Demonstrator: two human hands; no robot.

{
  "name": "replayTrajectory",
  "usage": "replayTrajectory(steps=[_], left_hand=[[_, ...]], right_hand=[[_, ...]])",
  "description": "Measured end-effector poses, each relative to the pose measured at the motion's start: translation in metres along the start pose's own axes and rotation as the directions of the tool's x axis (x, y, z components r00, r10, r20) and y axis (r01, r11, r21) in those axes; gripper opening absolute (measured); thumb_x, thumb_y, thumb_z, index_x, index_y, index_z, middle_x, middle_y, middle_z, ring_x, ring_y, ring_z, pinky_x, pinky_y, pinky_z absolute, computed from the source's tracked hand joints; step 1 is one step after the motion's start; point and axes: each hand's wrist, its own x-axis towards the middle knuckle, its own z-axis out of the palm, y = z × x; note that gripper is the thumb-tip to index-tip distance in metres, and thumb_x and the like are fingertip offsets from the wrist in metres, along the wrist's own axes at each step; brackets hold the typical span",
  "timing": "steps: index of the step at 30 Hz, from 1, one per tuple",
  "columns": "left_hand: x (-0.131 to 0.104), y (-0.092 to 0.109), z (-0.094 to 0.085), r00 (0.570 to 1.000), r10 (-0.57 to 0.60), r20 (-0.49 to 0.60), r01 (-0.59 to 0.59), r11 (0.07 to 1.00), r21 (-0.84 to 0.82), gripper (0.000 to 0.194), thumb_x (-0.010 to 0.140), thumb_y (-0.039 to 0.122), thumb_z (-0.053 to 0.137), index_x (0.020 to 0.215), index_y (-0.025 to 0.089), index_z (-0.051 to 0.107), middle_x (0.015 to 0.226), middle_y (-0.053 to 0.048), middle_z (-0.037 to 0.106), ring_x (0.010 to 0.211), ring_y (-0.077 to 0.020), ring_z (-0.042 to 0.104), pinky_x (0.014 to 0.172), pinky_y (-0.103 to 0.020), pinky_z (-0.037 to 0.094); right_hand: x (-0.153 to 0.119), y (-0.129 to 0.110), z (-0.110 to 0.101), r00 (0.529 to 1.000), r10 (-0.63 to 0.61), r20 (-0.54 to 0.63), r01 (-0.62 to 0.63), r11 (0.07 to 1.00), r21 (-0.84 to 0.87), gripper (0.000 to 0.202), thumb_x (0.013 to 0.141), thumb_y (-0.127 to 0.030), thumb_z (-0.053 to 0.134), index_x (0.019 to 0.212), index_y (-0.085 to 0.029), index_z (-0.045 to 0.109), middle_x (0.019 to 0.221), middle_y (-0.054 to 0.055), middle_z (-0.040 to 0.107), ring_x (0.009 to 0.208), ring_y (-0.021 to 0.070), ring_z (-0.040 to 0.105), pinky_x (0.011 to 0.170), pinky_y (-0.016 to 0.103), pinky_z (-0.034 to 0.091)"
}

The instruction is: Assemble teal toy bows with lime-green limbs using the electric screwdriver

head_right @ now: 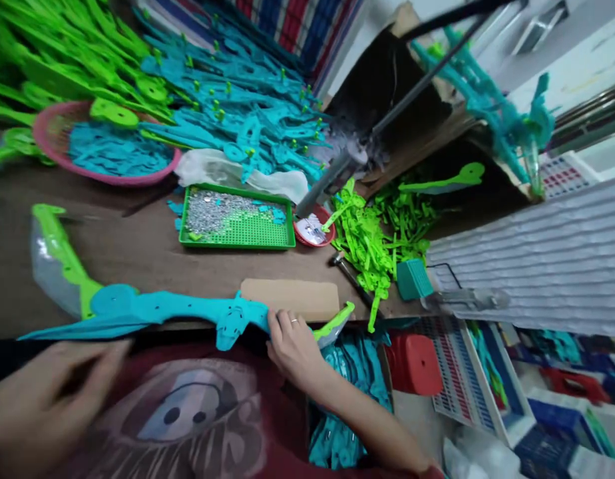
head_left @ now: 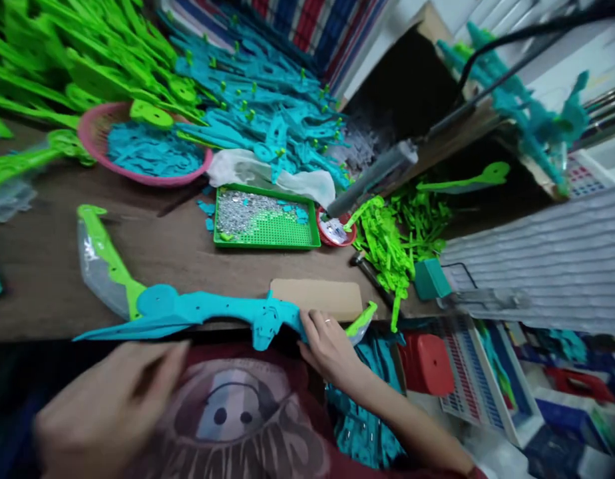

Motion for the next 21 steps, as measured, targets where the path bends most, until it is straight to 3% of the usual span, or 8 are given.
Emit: replayTrajectory(steps=[2, 5, 8, 10, 12, 14, 16, 21], left_hand=[[0.026, 0.034, 0.027, 0.94, 0.318, 0.125, -0.32, 0.947, -0.001, 0.027, 0.093, 0.038, 0.064, 0.112, 0.02, 0.067, 0.109, -0.008, 0.073, 0.099, -0.0279, 0.067, 0.088, -0.041, 0.051], [0.065, 0.063, 0.073, 0.837, 0.441, 0.323, -0.471, 0.882, 0.017, 0.043, 0.09, 0.04, 0.069, 0.122, 0.013, 0.062, 0.119, -0.016, 0.067, 0.112, -0.0349, 0.061, 0.096, -0.049, 0.049], [0.087, 0.063, 0.098, 0.823, 0.387, 0.416, -0.399, 0.915, -0.062, 0.05, 0.087, 0.055, 0.069, 0.114, 0.014, 0.062, 0.11, -0.014, 0.067, 0.106, -0.0333, 0.06, 0.09, -0.047, 0.051], [0.091, 0.055, 0.1, 0.825, 0.358, 0.437, -0.34, 0.932, -0.121, 0.057, 0.085, 0.066, 0.064, 0.111, 0.016, 0.061, 0.107, -0.012, 0.066, 0.107, -0.0333, 0.059, 0.088, -0.047, 0.052], [0.094, 0.047, 0.098, 0.828, 0.322, 0.459, -0.29, 0.946, -0.142, 0.062, 0.083, 0.073, 0.061, 0.111, 0.017, 0.06, 0.107, -0.011, 0.066, 0.108, -0.0336, 0.059, 0.087, -0.047, 0.052], [0.095, 0.043, 0.095, 0.835, 0.269, 0.479, -0.237, 0.963, -0.129, 0.067, 0.081, 0.077, 0.06, 0.112, 0.018, 0.059, 0.108, -0.011, 0.066, 0.108, -0.0337, 0.06, 0.085, -0.046, 0.053], [0.092, 0.046, 0.094, 0.848, 0.231, 0.477, -0.196, 0.973, -0.124, 0.068, 0.08, 0.076, 0.062, 0.114, 0.018, 0.059, 0.109, -0.012, 0.066, 0.108, -0.0334, 0.061, 0.086, -0.046, 0.053], [0.086, 0.077, 0.109, 0.837, 0.249, 0.488, -0.177, 0.966, -0.189, 0.066, 0.076, 0.067, 0.074, 0.116, 0.016, 0.059, 0.112, -0.012, 0.066, 0.11, -0.03, 0.061, 0.092, -0.044, 0.053]], right_hand=[[0.005, -0.001, 0.006, 0.996, -0.005, -0.089, 0.009, 0.999, 0.05, 0.046, 0.087, -0.018, 0.064, 0.13, -0.004, 0.052, 0.113, 0.02, 0.064, 0.096, 0.0303, 0.062, 0.08, 0.042, 0.055], [0.011, 0.014, 0.0, 0.986, -0.04, -0.16, 0.061, 0.99, 0.129, 0.036, 0.09, -0.019, 0.061, 0.124, -0.009, 0.056, 0.116, 0.019, 0.064, 0.098, 0.0291, 0.063, 0.082, 0.041, 0.055], [0.0, 0.063, -0.011, 0.978, 0.068, -0.199, -0.02, 0.972, 0.235, 0.037, 0.095, -0.031, 0.061, 0.126, -0.012, 0.055, 0.117, 0.017, 0.065, 0.105, 0.0268, 0.063, 0.088, 0.038, 0.054], [-0.014, 0.109, -0.014, 0.938, 0.3, -0.174, -0.269, 0.946, 0.18, 0.029, 0.097, -0.031, 0.056, 0.118, -0.012, 0.059, 0.111, 0.016, 0.067, 0.105, 0.0266, 0.063, 0.09, 0.037, 0.052], [-0.025, 0.153, -0.012, 0.869, 0.492, -0.043, -0.492, 0.87, 0.021, 0.021, 0.097, -0.027, 0.053, 0.109, -0.012, 0.062, 0.103, 0.014, 0.067, 0.101, 0.0263, 0.064, 0.086, 0.035, 0.05], [-0.028, 0.185, -0.003, 0.849, 0.528, 0.032, -0.527, 0.849, -0.038, 0.017, 0.094, -0.024, 0.055, 0.106, -0.015, 0.064, 0.103, 0.012, 0.067, 0.101, 0.0247, 0.063, 0.082, 0.031, 0.048], [-0.027, 0.197, 0.008, 0.871, 0.488, 0.046, -0.487, 0.873, -0.037, 0.019, 0.092, -0.021, 0.057, 0.109, -0.016, 0.064, 0.103, 0.011, 0.067, 0.101, 0.0241, 0.063, 0.08, 0.03, 0.047], [-0.06, 0.202, 0.035, 0.902, 0.415, -0.124, -0.43, 0.892, -0.142, 0.019, 0.091, -0.017, 0.046, 0.102, -0.015, 0.061, 0.086, 0.016, 0.061, 0.076, 0.0286, 0.058, 0.06, 0.034, 0.039]])
